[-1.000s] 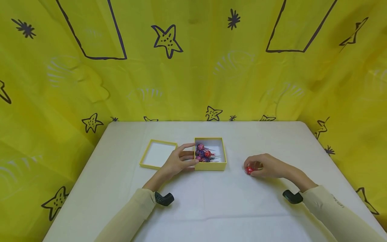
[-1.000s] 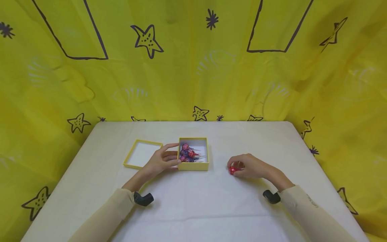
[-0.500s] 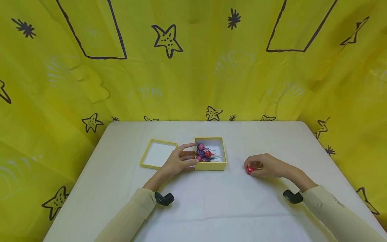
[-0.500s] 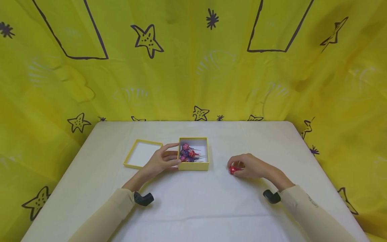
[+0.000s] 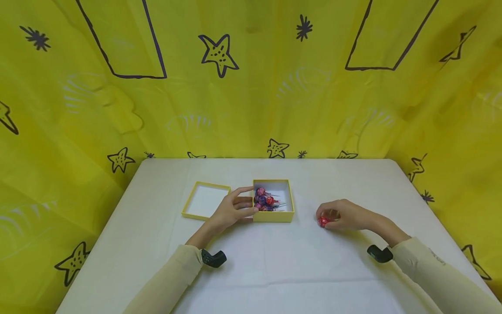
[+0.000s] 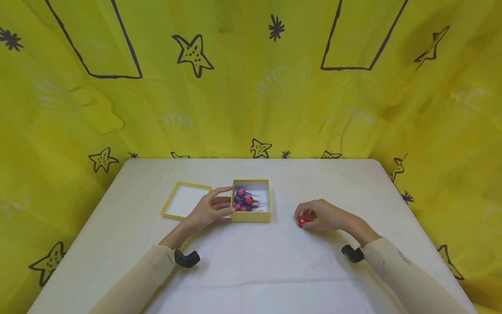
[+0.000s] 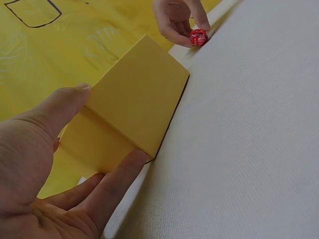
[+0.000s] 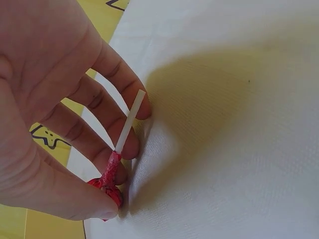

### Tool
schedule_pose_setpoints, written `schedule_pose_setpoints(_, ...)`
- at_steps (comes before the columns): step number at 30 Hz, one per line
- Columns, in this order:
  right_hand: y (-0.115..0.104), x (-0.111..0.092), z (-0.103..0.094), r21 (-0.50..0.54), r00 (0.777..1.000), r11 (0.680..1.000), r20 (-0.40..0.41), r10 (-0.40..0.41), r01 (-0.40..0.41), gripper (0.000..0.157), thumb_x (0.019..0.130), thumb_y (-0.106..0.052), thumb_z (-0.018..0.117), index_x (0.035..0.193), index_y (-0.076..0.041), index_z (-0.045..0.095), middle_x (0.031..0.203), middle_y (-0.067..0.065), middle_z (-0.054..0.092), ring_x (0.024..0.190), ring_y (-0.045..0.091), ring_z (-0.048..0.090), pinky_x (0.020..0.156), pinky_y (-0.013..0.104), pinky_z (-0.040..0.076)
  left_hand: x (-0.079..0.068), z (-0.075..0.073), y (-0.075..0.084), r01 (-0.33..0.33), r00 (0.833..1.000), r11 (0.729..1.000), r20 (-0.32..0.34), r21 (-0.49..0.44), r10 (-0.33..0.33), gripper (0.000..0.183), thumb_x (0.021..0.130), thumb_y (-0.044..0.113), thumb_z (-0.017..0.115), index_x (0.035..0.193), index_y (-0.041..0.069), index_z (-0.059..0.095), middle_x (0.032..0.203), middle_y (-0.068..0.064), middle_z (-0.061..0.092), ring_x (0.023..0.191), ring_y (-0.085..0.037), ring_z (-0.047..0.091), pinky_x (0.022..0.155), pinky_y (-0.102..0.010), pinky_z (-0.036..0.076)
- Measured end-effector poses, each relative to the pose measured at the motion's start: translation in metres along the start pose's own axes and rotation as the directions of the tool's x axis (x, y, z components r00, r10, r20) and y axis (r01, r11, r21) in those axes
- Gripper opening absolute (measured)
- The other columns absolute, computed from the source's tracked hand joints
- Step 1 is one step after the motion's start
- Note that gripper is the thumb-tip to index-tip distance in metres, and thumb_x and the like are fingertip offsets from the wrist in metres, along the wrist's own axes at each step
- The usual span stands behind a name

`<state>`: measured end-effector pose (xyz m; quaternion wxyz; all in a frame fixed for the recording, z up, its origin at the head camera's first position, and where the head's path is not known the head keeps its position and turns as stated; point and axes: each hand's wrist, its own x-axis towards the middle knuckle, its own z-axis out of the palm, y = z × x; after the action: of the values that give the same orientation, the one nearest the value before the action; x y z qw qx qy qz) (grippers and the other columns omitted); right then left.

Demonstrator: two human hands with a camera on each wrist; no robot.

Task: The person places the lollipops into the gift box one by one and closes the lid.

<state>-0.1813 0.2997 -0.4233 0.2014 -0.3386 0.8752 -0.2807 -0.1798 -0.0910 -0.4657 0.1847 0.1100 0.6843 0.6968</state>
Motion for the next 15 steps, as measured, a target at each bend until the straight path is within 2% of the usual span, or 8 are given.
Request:
schedule_pose_setpoints(10, -0.006, 0.009, -0.014, -0.076, 0.999, 0.997, 0.030, 0.020, -0.017, 0.020, 0.091, -0.009, 0.077, 0.108, -0.018, 0.070, 0.087, -0.011, 0.066, 0.080, 0.009, 0.059, 0.072, 0.025, 0.055, -0.001, 0.002, 0.001, 0.001, 1.000, 1.000, -0.003, 0.006, -0.001, 0.074, 0.091, 0.010, 0.080, 0.155, 0.018, 0.045, 0.144, -0.023, 0.053, 0.128, -0.036, 0.056, 0.085, -0.046, 0.062)
schedule_pose_setpoints(15, -0.015, 0.017, -0.031, -0.111, 1.000, 0.994, 0.012, 0.005, -0.004, 0.021, 0.092, -0.009, 0.077, 0.111, -0.013, 0.070, 0.088, -0.010, 0.069, 0.082, 0.009, 0.063, 0.075, 0.031, 0.058, -0.001, 0.001, 0.000, 0.005, 1.000, 1.000, -0.006, 0.009, -0.005, 0.074, 0.091, 0.010, 0.080, 0.155, 0.018, 0.045, 0.144, -0.023, 0.053, 0.128, -0.036, 0.056, 0.085, -0.046, 0.063)
